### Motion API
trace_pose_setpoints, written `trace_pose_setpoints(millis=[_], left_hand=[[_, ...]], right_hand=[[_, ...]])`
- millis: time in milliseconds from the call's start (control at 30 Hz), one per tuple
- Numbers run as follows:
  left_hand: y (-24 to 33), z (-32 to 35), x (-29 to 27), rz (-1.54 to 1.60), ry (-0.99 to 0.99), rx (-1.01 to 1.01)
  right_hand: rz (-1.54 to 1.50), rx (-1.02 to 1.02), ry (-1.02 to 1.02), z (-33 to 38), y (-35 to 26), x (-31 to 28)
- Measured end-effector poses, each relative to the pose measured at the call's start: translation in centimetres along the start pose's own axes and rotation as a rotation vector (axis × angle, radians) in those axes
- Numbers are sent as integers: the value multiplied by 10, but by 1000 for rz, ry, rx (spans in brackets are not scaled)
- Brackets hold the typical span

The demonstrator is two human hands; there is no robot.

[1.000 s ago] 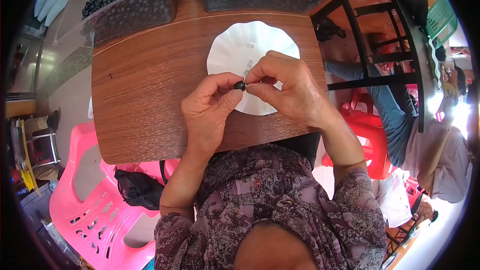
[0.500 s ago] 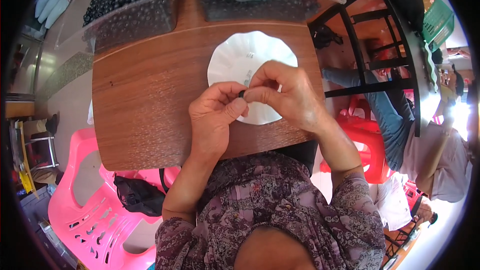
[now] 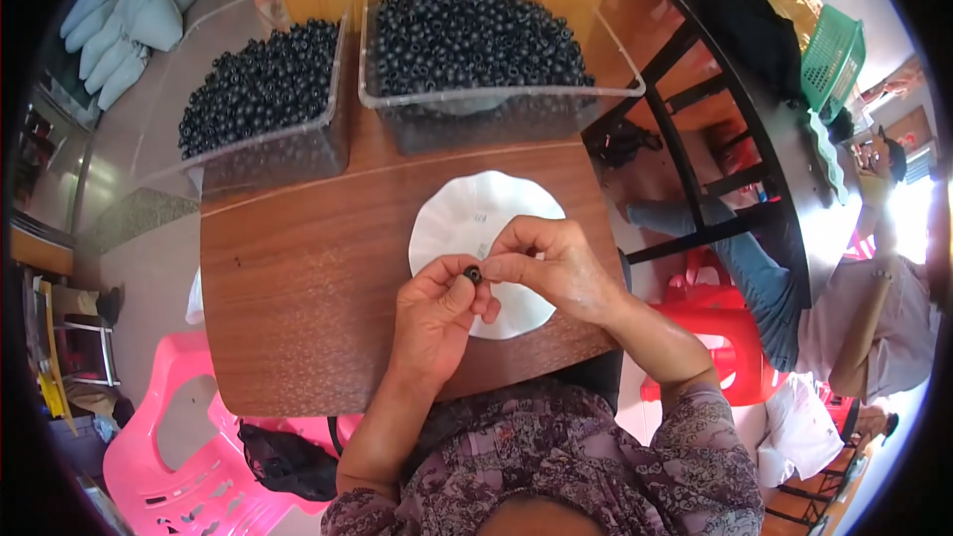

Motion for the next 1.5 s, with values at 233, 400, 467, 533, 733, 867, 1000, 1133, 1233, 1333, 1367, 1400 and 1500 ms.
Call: trace_pose_setpoints(millis=[233, 400, 467, 533, 733, 867, 1000, 1133, 1233, 1333, 1367, 1400, 1500], left_hand=[[2, -9, 1, -73, -27, -50], [5, -13, -2, -34, -8, -66], [4, -14, -3, -28, -6, -71], [5, -14, -5, -19, 3, -73], [7, -12, -8, -86, 37, -61], [6, -12, -7, -42, 44, -73], [6, -13, -7, -50, 55, -68], [5, -13, -8, -54, 53, -71], [5, -13, -8, -65, 58, -67], [5, -13, -9, -63, 60, -66], [5, -13, -8, -57, 62, -64], [5, -13, -8, -50, 64, -63], [6, -12, -8, -51, 62, -70]], right_hand=[[449, -420, 520, -66, -61, -73], [617, -428, 393, -165, -52, -120], [882, -423, 350, -190, -42, -131], [1158, -387, 368, -205, -37, -129], [870, -431, 269, -219, -35, -119], [967, -379, 387, -220, -36, -136], [969, -353, 285, -215, -37, -132], [1003, -423, 148, -214, -45, -119], [1111, -454, 111, -220, -48, -104], [1234, -489, 80, -228, -44, -97], [1286, -457, 97, -229, -43, -95], [1338, -424, 113, -230, -43, -94], [1395, -384, 172, -228, -45, -98]])
Point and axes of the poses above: each hand's wrist, its own z-axis away from the middle knuckle, its own x-axis out of the palm, y = z × x, the point moved 1 cm from there along -z, towards the middle knuckle, and after that the axes turned 10 degrees about z, right-handed, at the moved point
